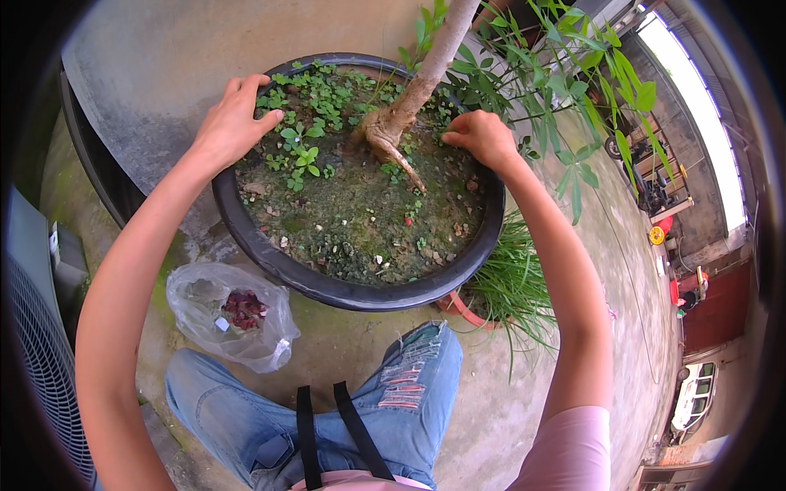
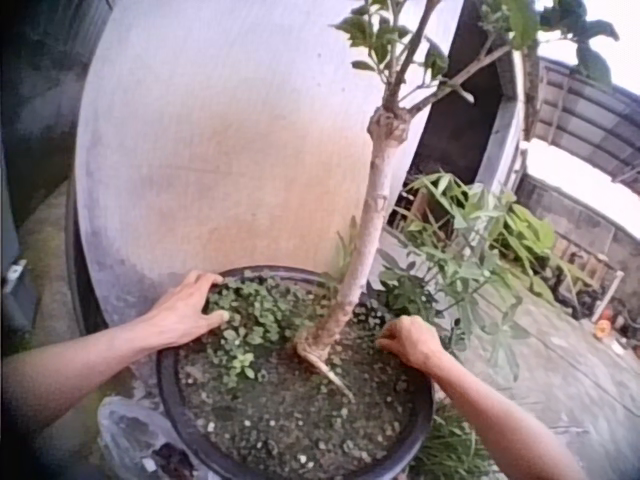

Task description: The person pulls small weeds from the soil of a large potted plant by hand and places the pulled weeds into a plastic bag.

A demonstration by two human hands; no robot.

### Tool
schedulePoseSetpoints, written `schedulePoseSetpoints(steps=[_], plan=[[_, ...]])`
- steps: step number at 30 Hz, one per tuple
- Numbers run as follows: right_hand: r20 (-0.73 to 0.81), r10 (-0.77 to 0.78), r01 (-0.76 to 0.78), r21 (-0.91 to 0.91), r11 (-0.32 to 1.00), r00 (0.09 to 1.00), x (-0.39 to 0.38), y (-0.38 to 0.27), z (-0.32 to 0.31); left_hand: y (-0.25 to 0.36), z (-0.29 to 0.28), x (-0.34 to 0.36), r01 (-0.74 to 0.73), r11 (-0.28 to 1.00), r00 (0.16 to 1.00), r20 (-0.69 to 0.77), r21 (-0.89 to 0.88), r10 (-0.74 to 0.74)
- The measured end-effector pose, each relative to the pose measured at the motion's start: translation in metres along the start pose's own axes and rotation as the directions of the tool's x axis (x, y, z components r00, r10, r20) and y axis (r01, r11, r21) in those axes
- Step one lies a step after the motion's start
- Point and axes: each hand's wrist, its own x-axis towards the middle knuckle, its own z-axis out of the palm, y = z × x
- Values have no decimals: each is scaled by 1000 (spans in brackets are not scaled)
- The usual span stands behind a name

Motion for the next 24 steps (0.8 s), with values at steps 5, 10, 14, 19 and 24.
schedulePoseSetpoints(steps=[5, 10, 14, 19, 24], plan=[[-16, -22, 20, -115, 993, 1000, 1, -8, 11, 0, 2, 1, -4, 1000, 1000, -7, 11, 5], [-68, -108, 101, -99, 990, 992, 1, -12, 14, -4, 1, 0, -28, 1000, 1000, -14, 10, 28], [-183, 16, -5, 63, 998, 983, 4, -6, 12, -1, 2, 0, -10, 1000, 1000, -10, 5, 10], [-117, -23, 26, 27, 999, 993, 4, 5, 6, 8, 1, 0, 32, 999, 999, 26, -40, -31], [-187, -74, 108, 178, 978, 980, 0, 6, -22, 6, -5, 4, -25, 1000, 999, -25, -4, 25]])
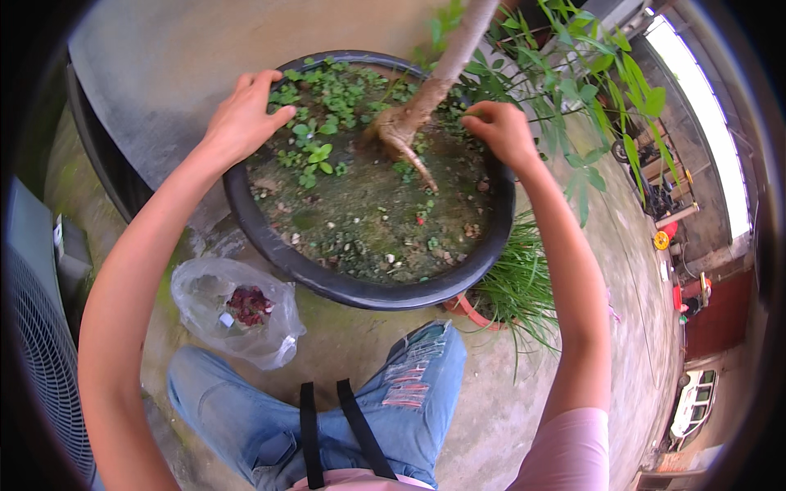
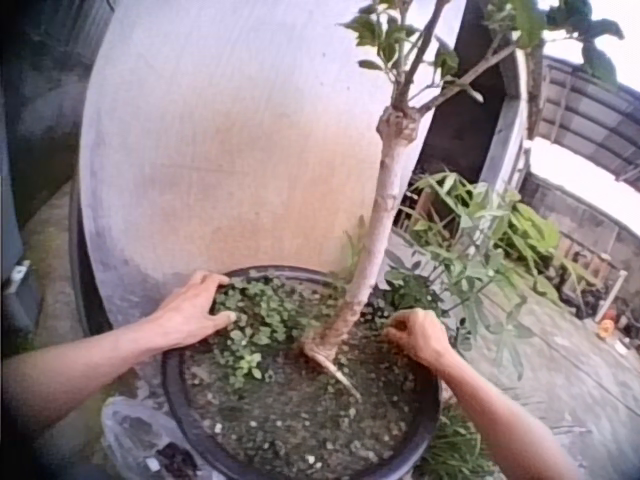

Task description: The person pulls small weeds from the soil of a large potted plant by hand and places the pulled weeds into a plastic bag.

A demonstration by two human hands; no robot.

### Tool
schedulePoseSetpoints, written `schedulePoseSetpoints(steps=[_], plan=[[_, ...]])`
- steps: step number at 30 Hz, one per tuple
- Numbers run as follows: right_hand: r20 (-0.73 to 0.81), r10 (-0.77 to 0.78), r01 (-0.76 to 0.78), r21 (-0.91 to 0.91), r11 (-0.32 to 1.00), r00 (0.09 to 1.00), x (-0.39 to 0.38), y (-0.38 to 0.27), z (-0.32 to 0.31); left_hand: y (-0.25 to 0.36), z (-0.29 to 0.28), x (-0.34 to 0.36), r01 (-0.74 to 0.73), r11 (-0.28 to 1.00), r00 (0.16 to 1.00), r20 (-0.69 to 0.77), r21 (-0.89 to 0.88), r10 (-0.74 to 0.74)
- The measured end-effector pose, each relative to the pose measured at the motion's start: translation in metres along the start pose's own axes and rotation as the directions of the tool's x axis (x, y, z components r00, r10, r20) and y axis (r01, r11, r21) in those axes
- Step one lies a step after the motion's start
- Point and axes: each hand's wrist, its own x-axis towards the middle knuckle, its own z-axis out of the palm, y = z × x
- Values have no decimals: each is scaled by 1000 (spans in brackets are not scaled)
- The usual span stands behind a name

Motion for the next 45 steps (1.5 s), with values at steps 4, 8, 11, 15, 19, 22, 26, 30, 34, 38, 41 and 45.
schedulePoseSetpoints(steps=[4, 8, 11, 15, 19, 22, 26, 30, 34, 38, 41, 45], plan=[[-39, 94, -47, 643, 765, 995, -63, -88, -30, -12, 4, -8, -85, 996, 995, -62, -24, 83], [-467, 213, 127, 596, 793, 858, -169, -181, -12, -10, -4, -15, 146, 989, 987, 74, 7, -146], [-105, -386, 378, 542, 751, 917, -232, -211, 60, 1, -15, -16, 118, 991, 992, 51, -65, -115], [153, -451, 288, 583, 759, 879, -236, -259, 253, 15, -4, -8, 72, 996, 997, 45, -51, -70], [270, -337, 67, 683, 727, 902, -223, -262, 252, -3, 6, -3, 112, 994, 994, -2, 7, -112], [291, -283, 36, 637, 770, 914, -219, -259, 240, -8, 10, -6, 31, 999, 1000, 0, -15, -31], [488, -385, 189, 402, 896, 783, -208, -266, 282, 7, 7, 0, -13, 999, 998, 64, -36, 15], [378, -436, 289, 387, 876, 817, -210, -283, 235, -6, -2, -5, 23, 999, 1000, 8, -32, -23], [42, -524, 383, 633, 673, 851, -209, -249, 101, -5, 5, -6, 0, 999, 1000, 2, -32, 0], [-224, -461, 508, 251, 824, 859, -150, -171, 5, -5, 4, -8, 7, 1000, 1000, 10, 3, -7], [-180, -300, 316, 73, 946, 937, -84, -92, -16, 1, -1, -7, 30, 999, 998, 61, -25, -29], [125, -258, 231, 193, 953, 958, -35, -49, 5, 5, -5, -5, 22, 999, 998, 60, -49, -19]])
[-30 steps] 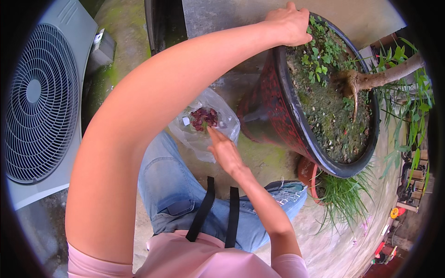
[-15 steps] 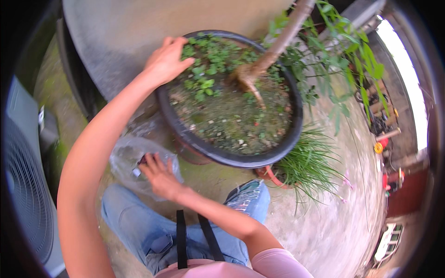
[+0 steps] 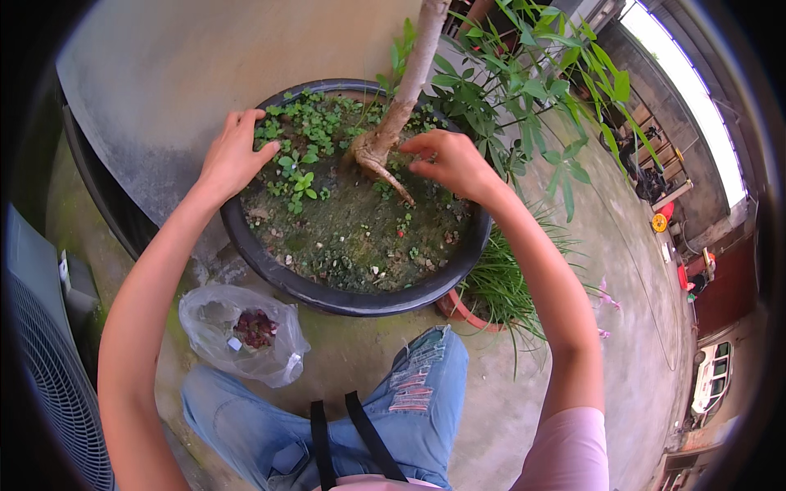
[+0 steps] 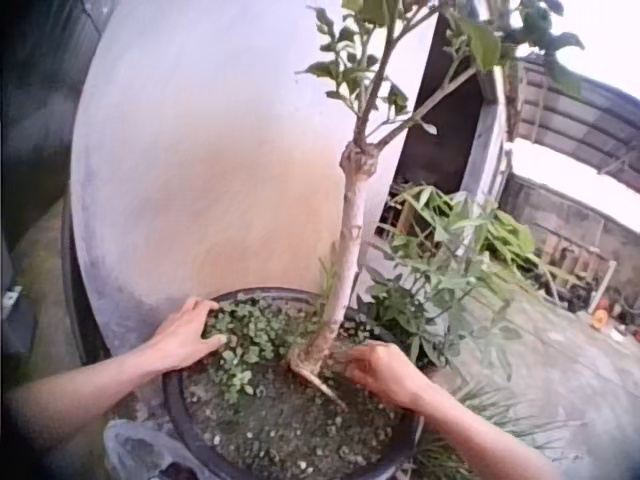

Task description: The person pulls small weeds from the soil of a large potted plant by hand and places the pulled weeds into a plastic bag.

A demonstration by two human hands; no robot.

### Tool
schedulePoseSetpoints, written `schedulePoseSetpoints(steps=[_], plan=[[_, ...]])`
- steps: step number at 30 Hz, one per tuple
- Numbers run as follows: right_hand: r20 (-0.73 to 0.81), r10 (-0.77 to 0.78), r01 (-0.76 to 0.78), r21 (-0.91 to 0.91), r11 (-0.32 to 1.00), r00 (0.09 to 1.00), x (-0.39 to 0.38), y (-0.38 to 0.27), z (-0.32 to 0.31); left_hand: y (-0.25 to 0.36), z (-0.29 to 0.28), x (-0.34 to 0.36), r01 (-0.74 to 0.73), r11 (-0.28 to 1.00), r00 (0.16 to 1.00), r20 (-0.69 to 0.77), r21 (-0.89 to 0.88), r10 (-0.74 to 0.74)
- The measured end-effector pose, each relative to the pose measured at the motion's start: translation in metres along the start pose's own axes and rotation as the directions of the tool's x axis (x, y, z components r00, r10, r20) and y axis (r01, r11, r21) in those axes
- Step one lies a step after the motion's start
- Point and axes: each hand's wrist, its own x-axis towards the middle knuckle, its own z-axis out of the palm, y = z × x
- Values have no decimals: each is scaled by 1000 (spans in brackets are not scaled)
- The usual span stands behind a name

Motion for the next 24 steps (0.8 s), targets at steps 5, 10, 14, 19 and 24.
schedulePoseSetpoints(steps=[5, 10, 14, 19, 24], plan=[[136, 0, -7, 45, 999, 991, 21, 12, 23, -5, 4, -1, -20, 999, 1000, -16, 26, 20], [130, 176, -194, 136, 972, 976, 29, 19, 33, -7, 5, 0, -37, 999, 999, -31, 26, 37], [112, 201, -219, 179, 959, 973, 34, 33, 37, -4, 4, 0, -38, 999, 999, -22, 26, 38], [102, 156, -162, 48, 986, 982, 37, 29, 38, -8, 5, 1, -66, 995, 997, -29, 70, 68], [-20, 149, -150, -38, 988, 989, 37, 28, 30, -7, 3, 1, -69, 996, 997, -38, 56, 71]])
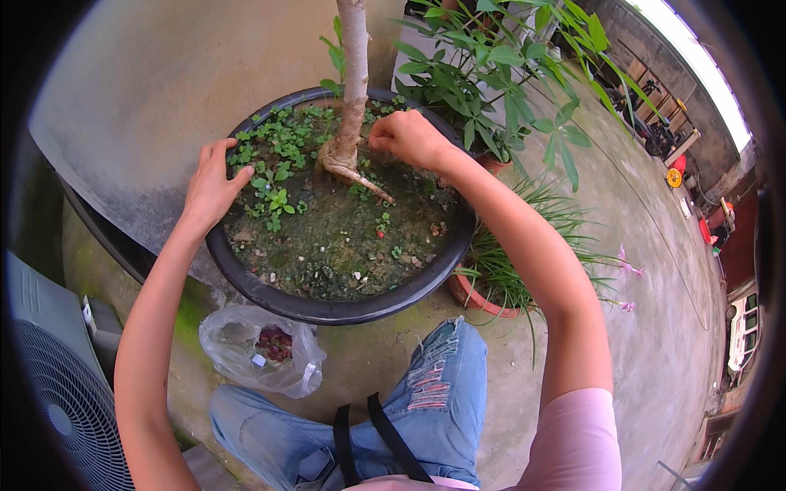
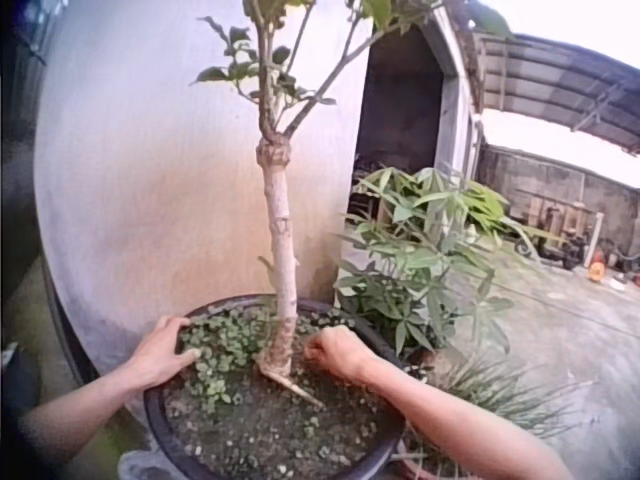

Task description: The person pulls small weeds from the soil of a large potted plant by hand and places the pulled weeds into a plastic bag.

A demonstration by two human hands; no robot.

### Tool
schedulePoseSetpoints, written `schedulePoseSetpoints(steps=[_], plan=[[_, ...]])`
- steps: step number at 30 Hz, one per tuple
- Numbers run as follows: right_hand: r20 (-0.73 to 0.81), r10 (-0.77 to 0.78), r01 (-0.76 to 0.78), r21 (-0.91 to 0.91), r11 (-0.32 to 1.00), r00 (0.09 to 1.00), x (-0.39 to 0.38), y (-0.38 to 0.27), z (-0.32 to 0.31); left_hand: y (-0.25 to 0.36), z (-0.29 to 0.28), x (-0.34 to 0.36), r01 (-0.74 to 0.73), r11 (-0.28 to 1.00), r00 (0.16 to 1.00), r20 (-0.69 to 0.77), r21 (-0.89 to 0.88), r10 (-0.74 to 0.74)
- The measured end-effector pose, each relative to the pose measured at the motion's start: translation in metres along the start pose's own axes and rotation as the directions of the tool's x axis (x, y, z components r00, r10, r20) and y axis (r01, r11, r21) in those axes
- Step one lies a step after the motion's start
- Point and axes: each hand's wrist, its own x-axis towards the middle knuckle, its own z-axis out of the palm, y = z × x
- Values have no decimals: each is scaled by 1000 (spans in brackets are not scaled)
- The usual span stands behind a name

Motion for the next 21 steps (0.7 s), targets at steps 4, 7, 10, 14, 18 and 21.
schedulePoseSetpoints(steps=[4, 7, 10, 14, 18, 21], plan=[[79, -18, 0, 223, 975, 997, -4, 3, -5, 0, 1, 0, -1, 1000, 1000, 9, -11, 1], [167, -66, 16, 286, 958, 984, -8, 2, -1, 1, 1, -1, -19, 1000, 1000, 3, -9, 19], [210, -75, 15, 274, 961, 975, -8, -6, 0, 6, -2, -1, 28, 999, 999, 44, -38, -26], [209, -85, 20, 296, 955, 974, -8, -10, 2, 6, -3, -1, 27, 999, 999, 46, -33, -26], [115, -154, 128, 207, 970, 981, -9, -5, 5, 7, -2, -1, 22, 999, 999, 47, -26, -21], [-67, -34, 51, 282, 958, 997, -9, -3, 3, 7, -3, 0, 22, 1000, 999, 44, -22, -21]])
